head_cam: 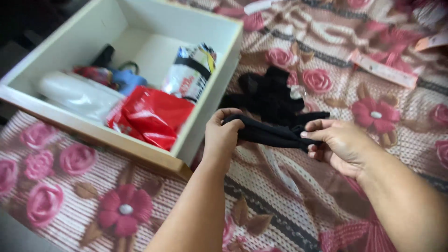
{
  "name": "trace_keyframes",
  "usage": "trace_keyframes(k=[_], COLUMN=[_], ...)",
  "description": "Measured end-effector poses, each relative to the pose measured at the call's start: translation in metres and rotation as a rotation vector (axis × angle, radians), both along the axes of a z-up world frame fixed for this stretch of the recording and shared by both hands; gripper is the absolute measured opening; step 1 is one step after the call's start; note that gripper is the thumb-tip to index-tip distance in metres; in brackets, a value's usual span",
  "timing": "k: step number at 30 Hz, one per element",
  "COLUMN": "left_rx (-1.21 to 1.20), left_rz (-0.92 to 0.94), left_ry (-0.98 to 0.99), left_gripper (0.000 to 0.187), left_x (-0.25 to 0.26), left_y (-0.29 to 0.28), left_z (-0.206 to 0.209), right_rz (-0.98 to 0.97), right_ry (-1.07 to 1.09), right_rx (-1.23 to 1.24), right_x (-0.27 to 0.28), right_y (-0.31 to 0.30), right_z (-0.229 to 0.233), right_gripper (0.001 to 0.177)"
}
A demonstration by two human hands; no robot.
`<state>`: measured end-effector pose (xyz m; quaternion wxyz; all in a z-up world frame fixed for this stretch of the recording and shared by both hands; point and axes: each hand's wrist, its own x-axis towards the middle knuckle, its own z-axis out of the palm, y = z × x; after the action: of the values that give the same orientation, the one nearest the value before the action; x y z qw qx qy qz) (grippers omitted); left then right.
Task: Organize items in a bedroom drawer and tidy small objects on the bed.
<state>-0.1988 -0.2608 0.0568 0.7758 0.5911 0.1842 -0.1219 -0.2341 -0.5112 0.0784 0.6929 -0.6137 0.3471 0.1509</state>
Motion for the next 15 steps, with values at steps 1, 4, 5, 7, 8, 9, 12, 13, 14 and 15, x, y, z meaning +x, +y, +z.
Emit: trace_keyframes(k=[1,4,5,7,8,9,12,13,14,15], left_rx=[0.004,0.099,0.128,0.156,0.181,0.21,0.372,0.386,0.377,0.369], left_rz=[0.009,0.106,0.161,0.252,0.308,0.363,0.475,0.497,0.518,0.541], left_ry=[0.007,-0.031,-0.063,-0.099,-0.152,-0.197,-0.212,-0.213,-0.159,-0.097], left_gripper=[0.03,0.033,0.035,0.037,0.039,0.041,0.04,0.04,0.041,0.042], left_x=[-0.005,-0.019,-0.021,-0.021,-0.02,-0.021,-0.026,-0.027,-0.029,-0.036], left_y=[-0.008,-0.027,-0.03,-0.037,-0.04,-0.044,-0.055,-0.06,-0.064,-0.067], left_z=[-0.015,-0.057,-0.072,-0.105,-0.124,-0.144,-0.178,-0.18,-0.182,-0.185], right_rz=[0.009,0.23,0.232,0.268,0.278,0.288,0.397,0.419,0.589,0.761], right_ry=[0.007,-0.047,-0.039,-0.037,-0.028,-0.014,-0.139,-0.145,-0.175,-0.205], right_rx=[0.004,-0.019,0.0,0.017,-0.028,-0.071,-0.056,-0.043,-0.247,-0.452], right_x=[-0.001,0.0,0.005,0.017,0.023,0.027,0.045,0.049,0.051,0.05], right_y=[-0.009,-0.028,-0.03,-0.033,-0.036,-0.038,-0.029,-0.026,-0.022,-0.016], right_z=[-0.015,-0.054,-0.067,-0.09,-0.099,-0.111,-0.126,-0.133,-0.139,-0.147], right_gripper=[0.018,0.016,0.018,0.02,0.019,0.018,0.018,0.018,0.022,0.026])
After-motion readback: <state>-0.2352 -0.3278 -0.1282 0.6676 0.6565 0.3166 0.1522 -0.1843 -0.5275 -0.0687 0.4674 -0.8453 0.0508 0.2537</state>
